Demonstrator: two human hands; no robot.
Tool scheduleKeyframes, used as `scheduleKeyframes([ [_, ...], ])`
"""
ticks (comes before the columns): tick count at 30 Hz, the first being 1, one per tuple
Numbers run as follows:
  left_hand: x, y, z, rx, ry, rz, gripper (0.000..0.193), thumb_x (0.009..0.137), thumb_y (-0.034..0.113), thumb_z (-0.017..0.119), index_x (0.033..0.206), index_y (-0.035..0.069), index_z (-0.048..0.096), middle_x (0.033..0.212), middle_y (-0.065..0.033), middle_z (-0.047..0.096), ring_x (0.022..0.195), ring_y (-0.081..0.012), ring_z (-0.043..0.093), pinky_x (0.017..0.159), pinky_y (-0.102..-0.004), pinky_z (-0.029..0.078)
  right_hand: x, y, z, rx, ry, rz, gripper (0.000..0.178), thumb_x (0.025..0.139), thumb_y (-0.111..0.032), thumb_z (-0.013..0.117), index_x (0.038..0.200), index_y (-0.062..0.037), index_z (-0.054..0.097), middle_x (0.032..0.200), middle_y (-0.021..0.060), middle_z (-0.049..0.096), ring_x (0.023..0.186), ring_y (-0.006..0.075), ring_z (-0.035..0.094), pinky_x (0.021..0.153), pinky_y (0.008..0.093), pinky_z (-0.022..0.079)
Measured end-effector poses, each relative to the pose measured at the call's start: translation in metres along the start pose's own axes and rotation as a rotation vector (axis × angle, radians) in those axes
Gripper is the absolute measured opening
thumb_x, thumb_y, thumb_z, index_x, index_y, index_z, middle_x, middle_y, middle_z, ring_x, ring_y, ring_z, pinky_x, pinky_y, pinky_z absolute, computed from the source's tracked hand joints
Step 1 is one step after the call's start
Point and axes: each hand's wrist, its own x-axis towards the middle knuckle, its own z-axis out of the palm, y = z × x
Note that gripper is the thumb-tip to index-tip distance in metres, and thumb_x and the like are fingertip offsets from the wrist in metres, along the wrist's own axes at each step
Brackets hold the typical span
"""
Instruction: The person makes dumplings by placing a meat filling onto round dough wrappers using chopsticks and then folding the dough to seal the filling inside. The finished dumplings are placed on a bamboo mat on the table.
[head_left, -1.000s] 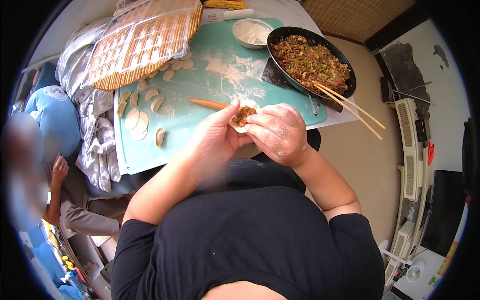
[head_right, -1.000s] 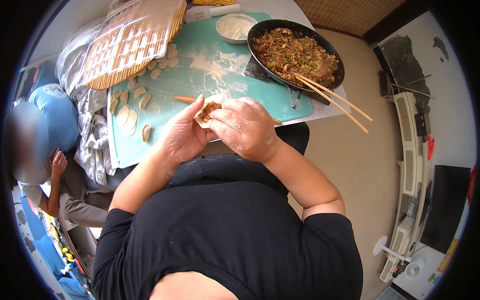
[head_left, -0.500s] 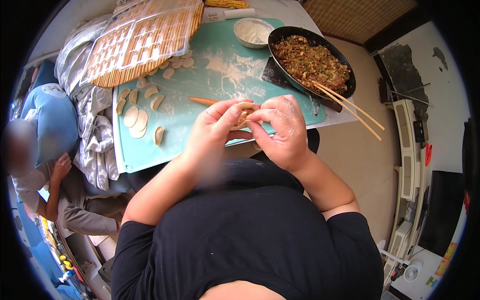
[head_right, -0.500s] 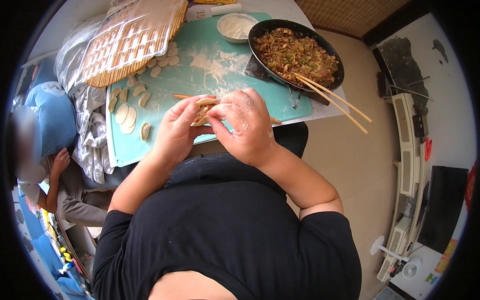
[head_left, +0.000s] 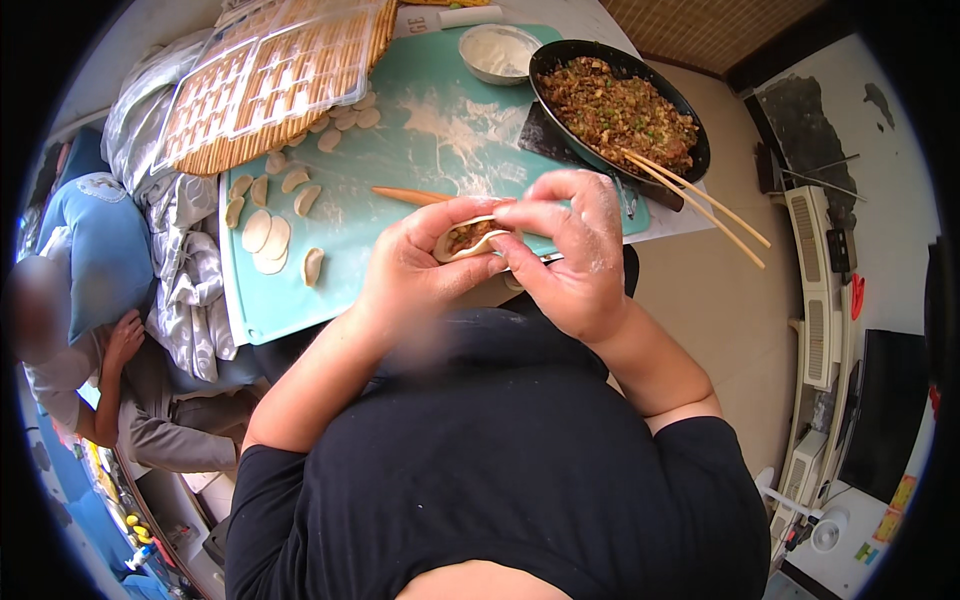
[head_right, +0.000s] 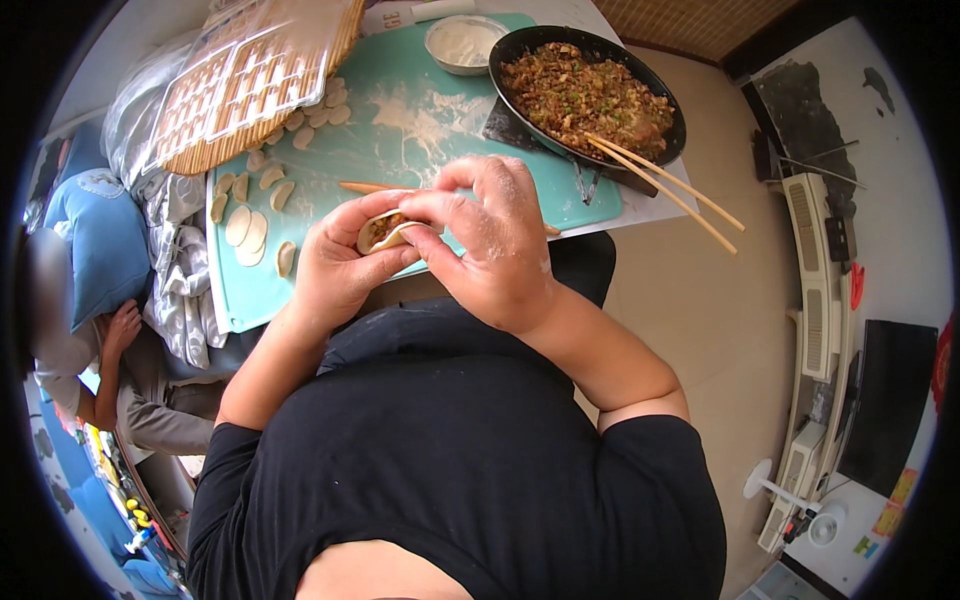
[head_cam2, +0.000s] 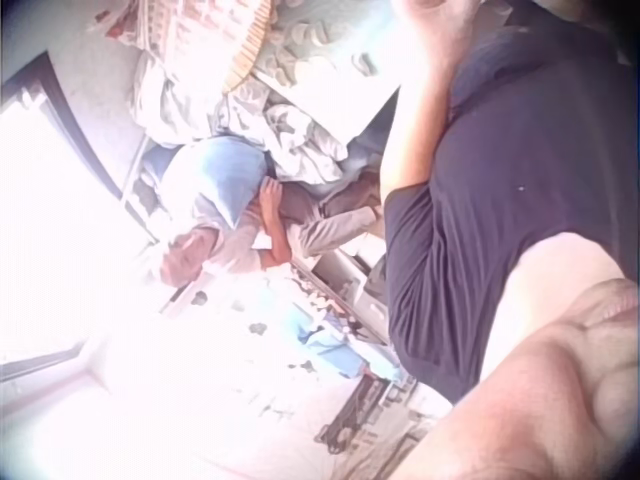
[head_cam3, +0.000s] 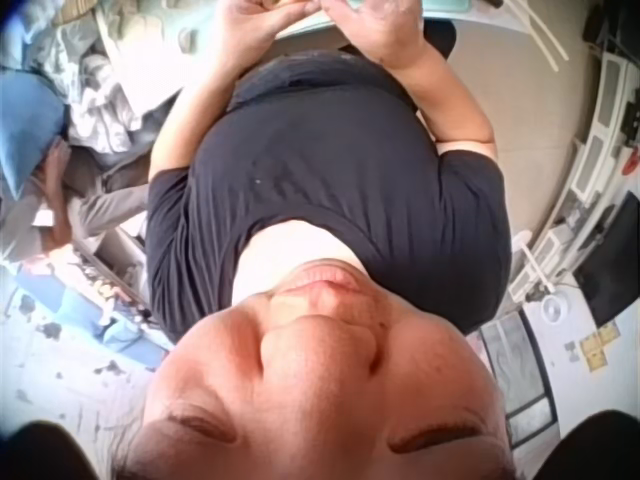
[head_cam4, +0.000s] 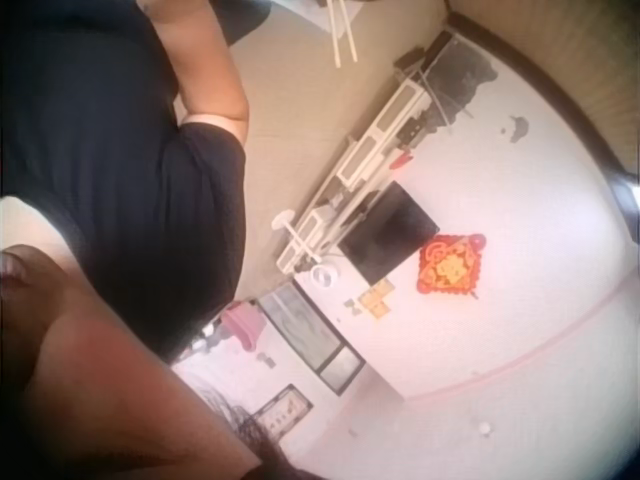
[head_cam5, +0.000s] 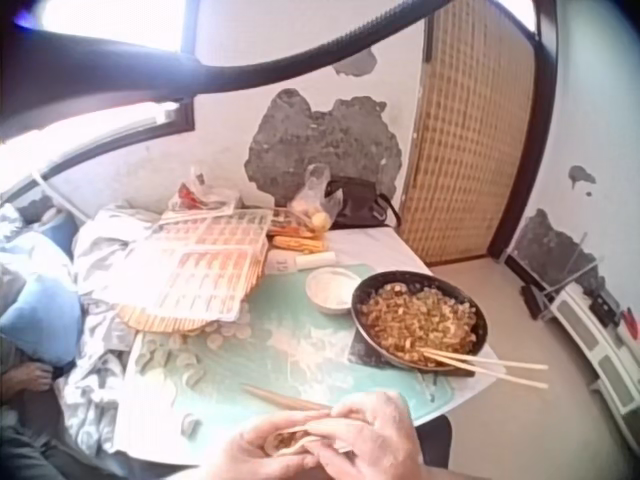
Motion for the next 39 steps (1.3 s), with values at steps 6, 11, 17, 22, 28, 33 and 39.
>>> scheduleKeyframes([
  [6,0.001,-0.013,-0.003,0.269,0.078,0.160,0.055,0.076,-0.001,0.068,0.126,0.003,0.046,0.112,-0.0099,0.061,0.099,-0.0135,0.059,0.085,-0.0272,0.048,0.004,0.000,-0.005,0.005,-0.118,0.068,0.028,0.065,-0.008,0.072,0.091,-0.0082,0.062,0.107,0.0113,0.053,0.098,0.0289,0.049,0.083,0.0380,0.042],
  [11,0.002,-0.015,-0.004,0.312,0.065,0.186,0.058,0.075,-0.001,0.069,0.127,0.005,0.045,0.113,-0.0118,0.061,0.099,-0.0152,0.060,0.084,-0.0282,0.049,0.004,0.003,-0.005,0.041,-0.139,0.040,0.023,0.065,-0.007,0.072,0.086,-0.0073,0.062,0.110,0.0102,0.054,0.099,0.0291,0.050,0.084,0.0385,0.042],
  [17,0.002,-0.011,-0.003,0.339,0.057,0.178,0.057,0.075,-0.001,0.069,0.127,0.005,0.046,0.114,-0.0122,0.061,0.100,-0.0160,0.060,0.083,-0.0284,0.049,0.003,0.004,-0.002,0.092,-0.093,0.019,0.019,0.064,-0.003,0.071,0.080,-0.0066,0.063,0.102,0.0068,0.058,0.094,0.0269,0.051,0.080,0.0374,0.042],
  [22,0.001,-0.008,-0.002,0.398,0.095,0.181,0.052,0.074,0.000,0.069,0.122,0.003,0.049,0.110,-0.0116,0.063,0.097,-0.0152,0.061,0.081,-0.0276,0.050,-0.001,0.009,0.002,0.073,-0.051,-0.084,0.019,0.062,-0.001,0.070,0.078,-0.0080,0.062,0.087,0.0030,0.060,0.084,0.0240,0.054,0.075,0.0361,0.041],
  [28,-0.002,-0.007,-0.003,0.510,0.187,0.088,0.037,0.071,0.003,0.072,0.107,0.000,0.061,0.092,-0.0072,0.067,0.081,-0.0107,0.063,0.072,-0.0246,0.051,0.001,0.006,0.005,-0.034,-0.004,-0.159,0.021,0.060,-0.003,0.070,0.078,-0.0078,0.061,0.085,0.0023,0.061,0.078,0.0235,0.055,0.074,0.0378,0.040],
  [33,-0.003,-0.013,-0.006,0.419,0.231,0.078,0.037,0.071,0.004,0.073,0.105,-0.001,0.061,0.090,-0.0070,0.067,0.080,-0.0090,0.062,0.071,-0.0236,0.050,-0.003,0.009,0.009,-0.086,0.018,-0.194,0.021,0.060,-0.005,0.070,0.079,-0.0065,0.062,0.085,0.0027,0.060,0.078,0.0238,0.055,0.072,0.0376,0.041],
  [39,-0.002,-0.013,-0.004,0.393,0.240,0.072,0.037,0.071,0.004,0.073,0.105,-0.002,0.061,0.089,-0.0073,0.067,0.080,-0.0079,0.061,0.072,-0.0232,0.050,-0.001,0.010,0.009,-0.048,0.026,-0.181,0.021,0.061,-0.008,0.070,0.081,-0.0054,0.063,0.089,0.0046,0.060,0.080,0.0246,0.054,0.072,0.0378,0.042],
])
